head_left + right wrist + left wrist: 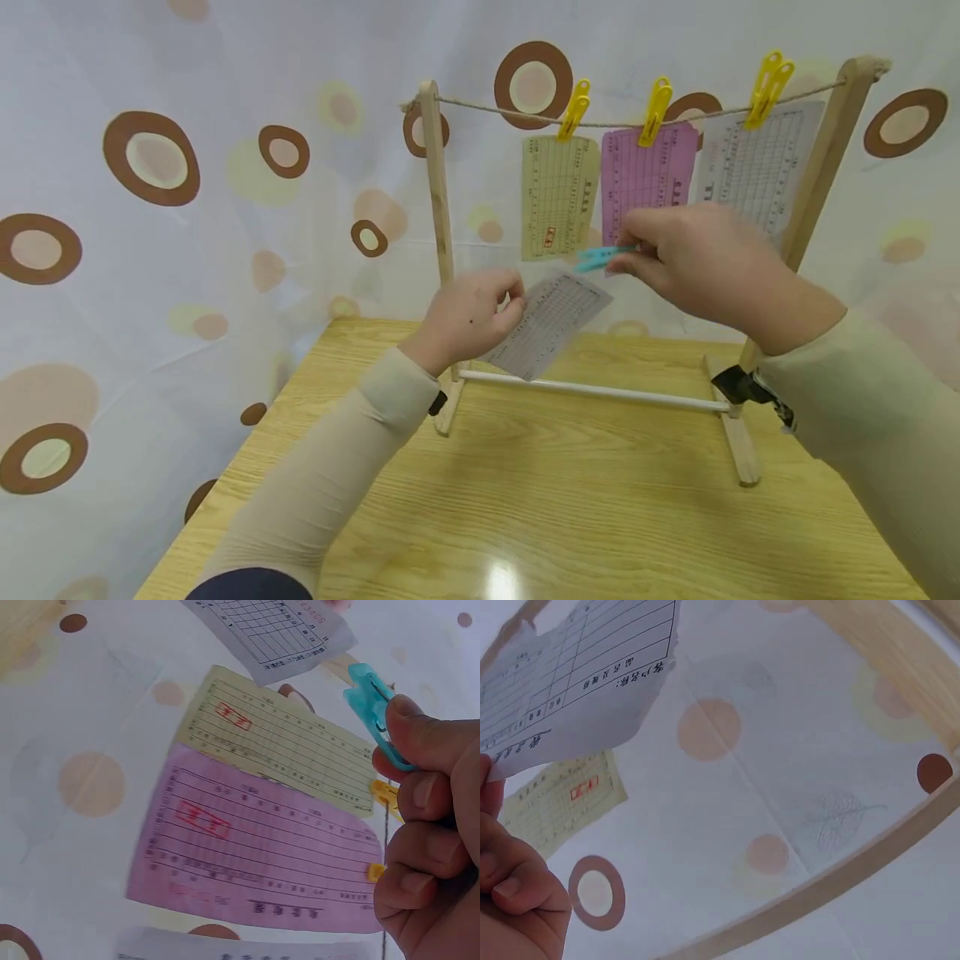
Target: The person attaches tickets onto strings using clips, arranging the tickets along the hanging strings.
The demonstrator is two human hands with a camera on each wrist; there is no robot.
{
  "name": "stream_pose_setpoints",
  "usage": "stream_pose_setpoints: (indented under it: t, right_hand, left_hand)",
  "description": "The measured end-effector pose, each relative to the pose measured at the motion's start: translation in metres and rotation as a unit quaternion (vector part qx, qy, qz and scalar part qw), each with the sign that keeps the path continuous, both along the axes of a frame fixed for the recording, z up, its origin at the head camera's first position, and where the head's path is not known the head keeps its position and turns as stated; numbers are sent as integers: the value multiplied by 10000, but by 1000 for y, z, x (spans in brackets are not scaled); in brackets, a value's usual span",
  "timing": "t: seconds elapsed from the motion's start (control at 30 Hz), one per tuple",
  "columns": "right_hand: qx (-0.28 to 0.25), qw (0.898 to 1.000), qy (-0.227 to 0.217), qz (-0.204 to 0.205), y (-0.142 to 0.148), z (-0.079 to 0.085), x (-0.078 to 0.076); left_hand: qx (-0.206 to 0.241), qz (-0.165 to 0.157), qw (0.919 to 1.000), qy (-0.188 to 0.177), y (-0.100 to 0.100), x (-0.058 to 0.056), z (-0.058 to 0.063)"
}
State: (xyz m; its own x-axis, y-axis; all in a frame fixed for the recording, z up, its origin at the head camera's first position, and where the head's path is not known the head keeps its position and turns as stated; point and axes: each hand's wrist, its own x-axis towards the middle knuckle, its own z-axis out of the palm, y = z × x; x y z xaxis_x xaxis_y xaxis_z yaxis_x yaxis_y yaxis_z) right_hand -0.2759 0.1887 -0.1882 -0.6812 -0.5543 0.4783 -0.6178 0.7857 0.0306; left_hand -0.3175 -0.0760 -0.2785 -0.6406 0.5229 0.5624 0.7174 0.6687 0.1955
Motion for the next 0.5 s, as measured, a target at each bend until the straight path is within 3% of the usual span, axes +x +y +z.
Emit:
stream_pose_setpoints:
  t: [0.23,0.33,0.5]
  right_hand:
    - [374,9986,308,-194,-13,59,-13]
    - [534,9976,298,-337,-20,84,-21]
    - [590,9968,103,-530,-36,119,-37]
  left_hand:
    - [612,577,9964,73,-14,-8,35]
    - [1012,894,9908,-32,-20,-13,48]
    - [1716,1144,9783,-170,-25,-27,65]
